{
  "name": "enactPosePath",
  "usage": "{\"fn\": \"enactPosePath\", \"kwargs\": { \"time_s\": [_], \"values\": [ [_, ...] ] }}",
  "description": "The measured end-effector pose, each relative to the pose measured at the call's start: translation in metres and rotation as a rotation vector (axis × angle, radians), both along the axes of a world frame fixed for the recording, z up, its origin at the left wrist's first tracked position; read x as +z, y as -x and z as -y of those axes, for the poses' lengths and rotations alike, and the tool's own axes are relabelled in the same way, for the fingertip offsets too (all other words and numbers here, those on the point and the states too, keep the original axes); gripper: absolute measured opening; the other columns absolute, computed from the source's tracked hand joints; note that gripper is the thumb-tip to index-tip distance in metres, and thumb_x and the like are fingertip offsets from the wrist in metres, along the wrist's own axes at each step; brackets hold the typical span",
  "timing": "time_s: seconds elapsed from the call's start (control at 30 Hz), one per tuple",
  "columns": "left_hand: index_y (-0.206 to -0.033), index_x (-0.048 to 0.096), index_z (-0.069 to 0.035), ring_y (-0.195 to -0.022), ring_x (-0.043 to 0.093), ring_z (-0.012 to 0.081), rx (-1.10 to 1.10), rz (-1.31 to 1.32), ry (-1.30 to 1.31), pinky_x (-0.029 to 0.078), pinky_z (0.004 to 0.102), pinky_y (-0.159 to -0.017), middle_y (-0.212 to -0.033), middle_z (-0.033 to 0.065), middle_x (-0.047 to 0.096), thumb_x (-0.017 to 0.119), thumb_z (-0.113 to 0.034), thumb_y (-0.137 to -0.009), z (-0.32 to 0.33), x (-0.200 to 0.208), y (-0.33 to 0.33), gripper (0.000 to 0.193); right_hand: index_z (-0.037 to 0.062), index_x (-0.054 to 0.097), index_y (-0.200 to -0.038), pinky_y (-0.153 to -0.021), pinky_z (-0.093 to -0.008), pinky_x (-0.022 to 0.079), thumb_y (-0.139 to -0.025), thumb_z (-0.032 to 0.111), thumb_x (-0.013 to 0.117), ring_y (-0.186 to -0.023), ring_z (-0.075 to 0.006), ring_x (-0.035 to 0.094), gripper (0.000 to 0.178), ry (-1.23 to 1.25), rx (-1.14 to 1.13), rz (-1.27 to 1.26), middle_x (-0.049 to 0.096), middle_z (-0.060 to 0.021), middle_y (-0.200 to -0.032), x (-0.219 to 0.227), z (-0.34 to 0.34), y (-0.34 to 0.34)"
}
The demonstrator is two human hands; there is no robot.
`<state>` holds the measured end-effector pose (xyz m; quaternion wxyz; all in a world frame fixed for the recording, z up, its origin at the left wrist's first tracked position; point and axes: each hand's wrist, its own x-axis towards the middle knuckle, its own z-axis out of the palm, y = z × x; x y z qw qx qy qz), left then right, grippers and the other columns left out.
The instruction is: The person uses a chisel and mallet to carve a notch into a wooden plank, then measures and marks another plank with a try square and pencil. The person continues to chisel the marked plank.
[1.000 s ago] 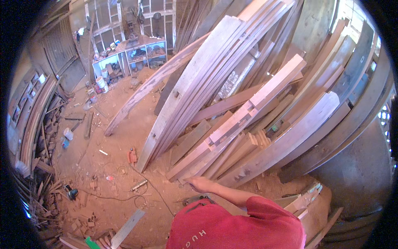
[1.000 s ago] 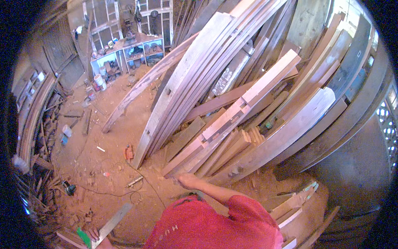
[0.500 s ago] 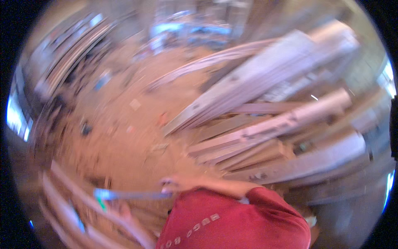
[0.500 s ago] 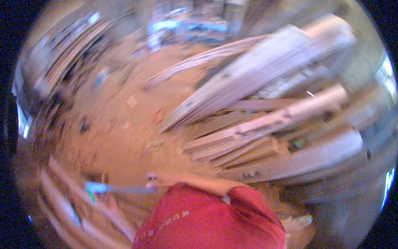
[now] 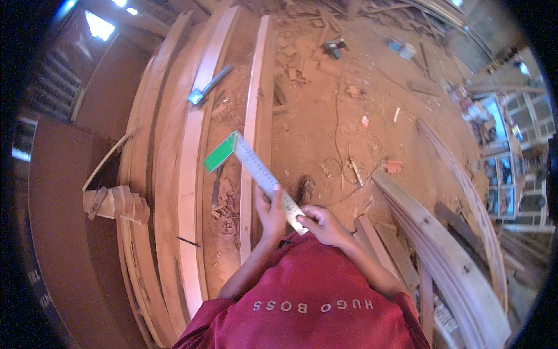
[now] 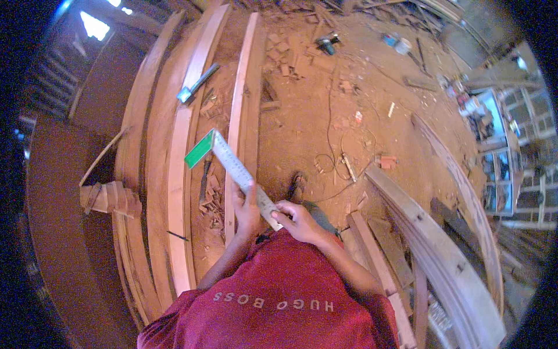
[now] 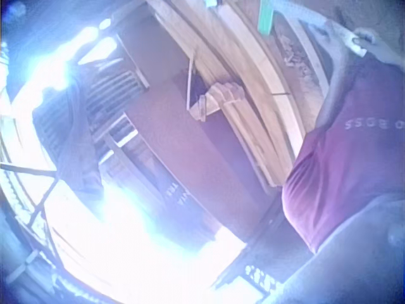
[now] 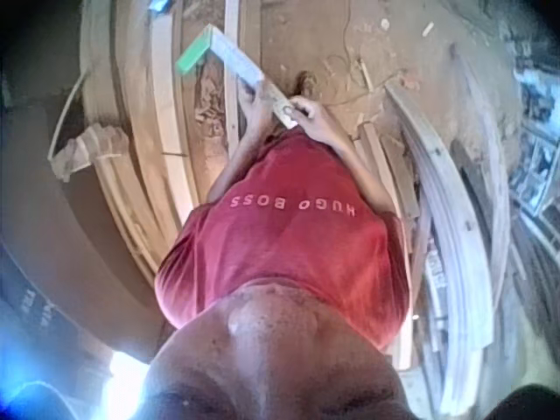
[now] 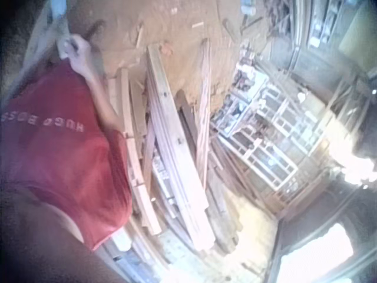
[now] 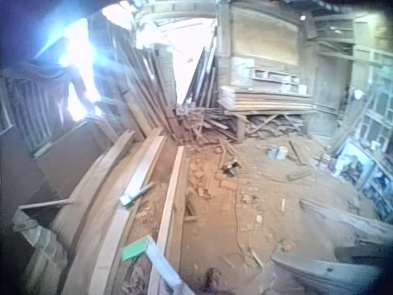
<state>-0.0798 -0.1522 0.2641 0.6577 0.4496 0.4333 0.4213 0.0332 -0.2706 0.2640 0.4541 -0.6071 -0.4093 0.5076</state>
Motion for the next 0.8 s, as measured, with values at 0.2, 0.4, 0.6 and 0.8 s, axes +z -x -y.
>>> {"fn": "enactPosePath", "kwargs": {
  "time_s": [0.2, 0.4, 0.6, 0.8],
  "values": [
    [-0.131, 0.048, 0.005, -0.102, 0.055, 0.0217, 0.609, -0.551, -0.072, 0.045, 0.0365, -0.091, -0.112, 0.0129, 0.058, 0.055, -0.022, -0.103, -0.091, -0.072, 0.047, 0.04, 0.0023, 0.066, -0.123, -0.094, -0.039, 0.053, -0.099, 0.031, 0.062, -0.107, -0.0287, 0.069, 0.037, 0.053, 0.269, 0.162, 0.072, -0.0171, -0.114, -0.02, -0.097, -0.075],
    [-0.107, 0.051, -0.008, -0.06, 0.054, 0.0098, 0.961, -0.354, -0.084, 0.044, 0.0263, -0.052, -0.079, 0.0008, 0.054, 0.051, -0.024, -0.106, -0.089, -0.03, 0.112, 0.017, 0.0021, 0.069, -0.119, -0.092, -0.0366, 0.052, -0.097, 0.024, 0.065, -0.102, -0.0219, 0.068, 0.032, 0.104, 0.254, 0.168, 0.073, -0.0139, -0.112, -0.05, -0.196, -0.15],
    [-0.113, 0.041, -0.006, -0.053, 0.061, 0.0187, 1.386, -0.329, 0.176, 0.051, 0.0327, -0.046, -0.083, 0.0098, 0.059, 0.064, -0.015, -0.098, 0.002, -0.051, 0.155, 0.029, 0.0, 0.069, -0.118, -0.089, -0.0333, 0.053, -0.097, 0.021, 0.065, -0.097, -0.0188, 0.068, 0.03, -0.091, 0.39, 0.246, 0.073, -0.0119, -0.106, -0.045, -0.303, -0.149],
    [-0.124, 0.035, -0.004, -0.056, 0.065, 0.0224, 1.388, -0.609, 0.223, 0.052, 0.0352, -0.045, -0.087, 0.0138, 0.063, 0.073, 0.001, -0.084, 0.014, -0.09, 0.216, 0.055, 0.0012, 0.068, -0.119, -0.083, -0.0322, 0.053, -0.097, 0.021, 0.065, -0.089, -0.0181, 0.067, 0.03, -0.083, 0.637, 0.3, 0.073, -0.0117, -0.102, -0.024, -0.318, -0.082]
  ]
}}
